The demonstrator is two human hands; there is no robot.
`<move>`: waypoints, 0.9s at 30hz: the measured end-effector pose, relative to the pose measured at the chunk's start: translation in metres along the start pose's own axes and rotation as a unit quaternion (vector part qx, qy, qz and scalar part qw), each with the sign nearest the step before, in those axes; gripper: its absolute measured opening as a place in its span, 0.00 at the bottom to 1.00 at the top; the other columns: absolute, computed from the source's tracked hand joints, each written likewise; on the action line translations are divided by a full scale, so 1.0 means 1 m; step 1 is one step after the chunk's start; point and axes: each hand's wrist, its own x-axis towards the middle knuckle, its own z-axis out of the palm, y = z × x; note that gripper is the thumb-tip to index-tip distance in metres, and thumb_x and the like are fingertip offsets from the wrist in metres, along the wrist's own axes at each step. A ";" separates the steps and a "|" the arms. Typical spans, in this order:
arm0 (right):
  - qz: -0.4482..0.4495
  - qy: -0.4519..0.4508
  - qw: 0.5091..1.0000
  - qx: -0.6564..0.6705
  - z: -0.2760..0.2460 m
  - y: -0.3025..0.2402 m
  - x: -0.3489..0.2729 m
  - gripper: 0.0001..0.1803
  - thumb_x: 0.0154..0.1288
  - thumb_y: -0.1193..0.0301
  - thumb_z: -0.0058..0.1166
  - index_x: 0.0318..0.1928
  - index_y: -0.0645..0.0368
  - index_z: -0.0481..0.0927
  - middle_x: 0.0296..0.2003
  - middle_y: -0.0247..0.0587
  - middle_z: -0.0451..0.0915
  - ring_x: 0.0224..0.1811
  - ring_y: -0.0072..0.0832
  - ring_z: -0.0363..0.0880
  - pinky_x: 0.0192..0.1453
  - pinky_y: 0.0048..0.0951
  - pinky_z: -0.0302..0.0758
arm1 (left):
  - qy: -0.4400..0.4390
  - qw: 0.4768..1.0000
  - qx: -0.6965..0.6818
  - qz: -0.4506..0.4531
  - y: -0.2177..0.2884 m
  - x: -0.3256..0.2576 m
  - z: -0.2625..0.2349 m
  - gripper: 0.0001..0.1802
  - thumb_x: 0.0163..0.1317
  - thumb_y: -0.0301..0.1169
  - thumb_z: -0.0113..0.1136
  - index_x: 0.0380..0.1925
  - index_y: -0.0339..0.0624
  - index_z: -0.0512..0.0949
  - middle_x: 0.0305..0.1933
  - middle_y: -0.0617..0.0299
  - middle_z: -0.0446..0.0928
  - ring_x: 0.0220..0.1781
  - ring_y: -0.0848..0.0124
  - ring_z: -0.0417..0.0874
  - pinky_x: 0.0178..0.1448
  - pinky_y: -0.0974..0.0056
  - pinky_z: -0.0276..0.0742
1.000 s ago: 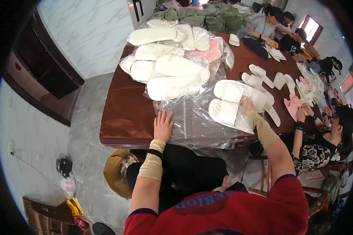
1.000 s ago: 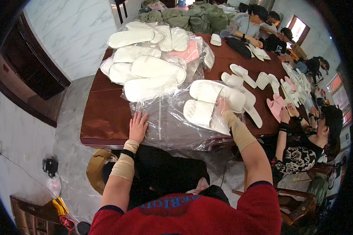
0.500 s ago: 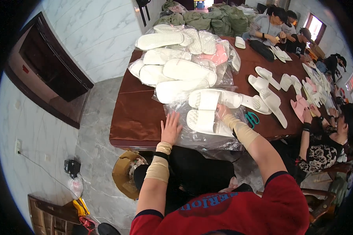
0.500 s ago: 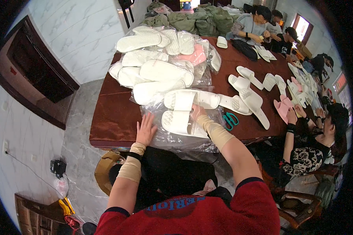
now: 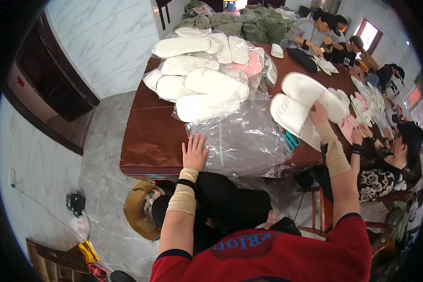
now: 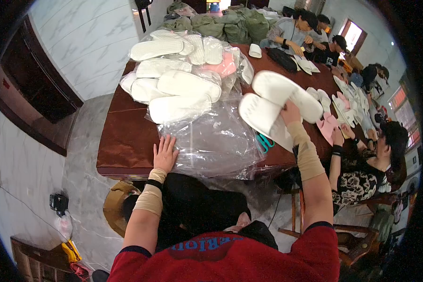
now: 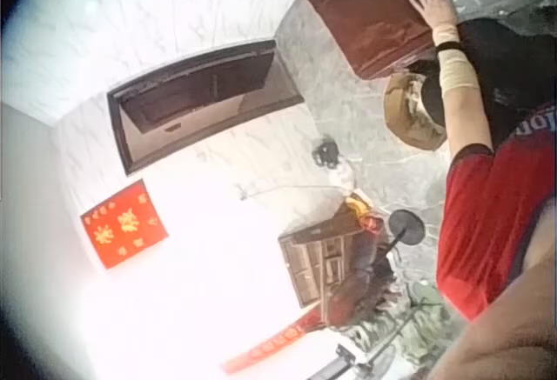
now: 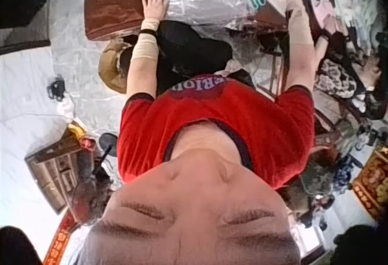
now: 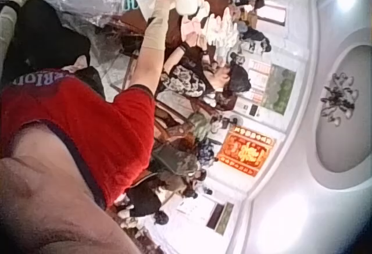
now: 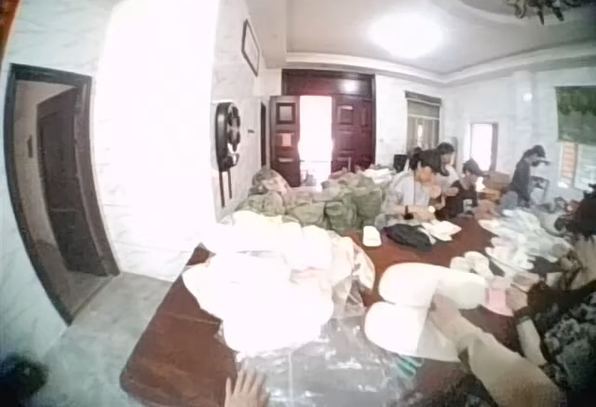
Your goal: Packing slippers into plastic bags and organizing them on a table.
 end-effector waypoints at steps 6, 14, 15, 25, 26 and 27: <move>-0.097 -0.159 0.932 0.310 0.066 -0.157 -0.031 0.19 0.57 0.77 0.54 0.51 0.61 0.76 0.45 0.37 0.80 0.45 0.24 0.77 0.49 0.27 0.74 | 0.007 1.000 0.018 0.001 -0.007 0.000 0.005 0.32 0.64 0.48 0.47 0.67 0.57 0.56 0.73 0.64 0.51 0.74 0.62 0.49 0.72 0.44 0.44; 0.018 -0.315 0.907 0.278 0.175 -0.159 -0.072 0.16 0.56 0.73 0.56 0.47 0.61 0.77 0.35 0.44 0.81 0.37 0.28 0.80 0.40 0.28 0.78 | -0.060 0.992 -0.113 -0.010 -0.013 0.012 0.004 0.35 0.60 0.37 0.52 0.67 0.49 0.55 0.73 0.60 0.51 0.75 0.59 0.46 0.72 0.41 0.39; 0.051 -0.307 0.882 0.354 0.171 -0.151 -0.071 0.15 0.56 0.75 0.55 0.46 0.60 0.77 0.32 0.43 0.81 0.35 0.29 0.81 0.37 0.28 0.79 | -0.068 0.972 -0.225 -0.025 -0.020 0.017 -0.002 0.35 0.58 0.33 0.53 0.67 0.47 0.56 0.71 0.58 0.55 0.74 0.59 0.50 0.73 0.44 0.40; -0.031 -0.040 0.995 0.084 0.106 0.006 -0.089 0.19 0.55 0.80 0.51 0.48 0.54 0.75 0.42 0.48 0.75 0.39 0.43 0.78 0.42 0.37 0.78 | 0.191 0.948 -0.242 0.082 0.055 0.034 -0.076 0.09 0.53 0.22 0.57 0.35 0.40 0.78 0.40 0.53 0.77 0.45 0.55 0.77 0.55 0.56 0.70; -0.023 -0.050 0.998 -0.009 0.103 0.005 -0.105 0.18 0.53 0.80 0.52 0.47 0.55 0.75 0.43 0.49 0.73 0.43 0.46 0.75 0.45 0.39 0.75 | 0.163 0.959 -0.201 0.113 0.069 0.032 -0.076 0.06 0.53 0.25 0.60 0.33 0.41 0.79 0.40 0.55 0.77 0.46 0.57 0.76 0.54 0.54 0.69; -0.016 -0.056 0.993 -0.101 0.102 0.001 -0.115 0.18 0.52 0.79 0.53 0.46 0.56 0.75 0.43 0.50 0.71 0.46 0.49 0.72 0.48 0.41 0.73 | 0.141 0.969 -0.143 0.145 0.076 0.027 -0.065 0.07 0.52 0.28 0.60 0.33 0.45 0.78 0.45 0.58 0.76 0.47 0.57 0.75 0.50 0.57 0.71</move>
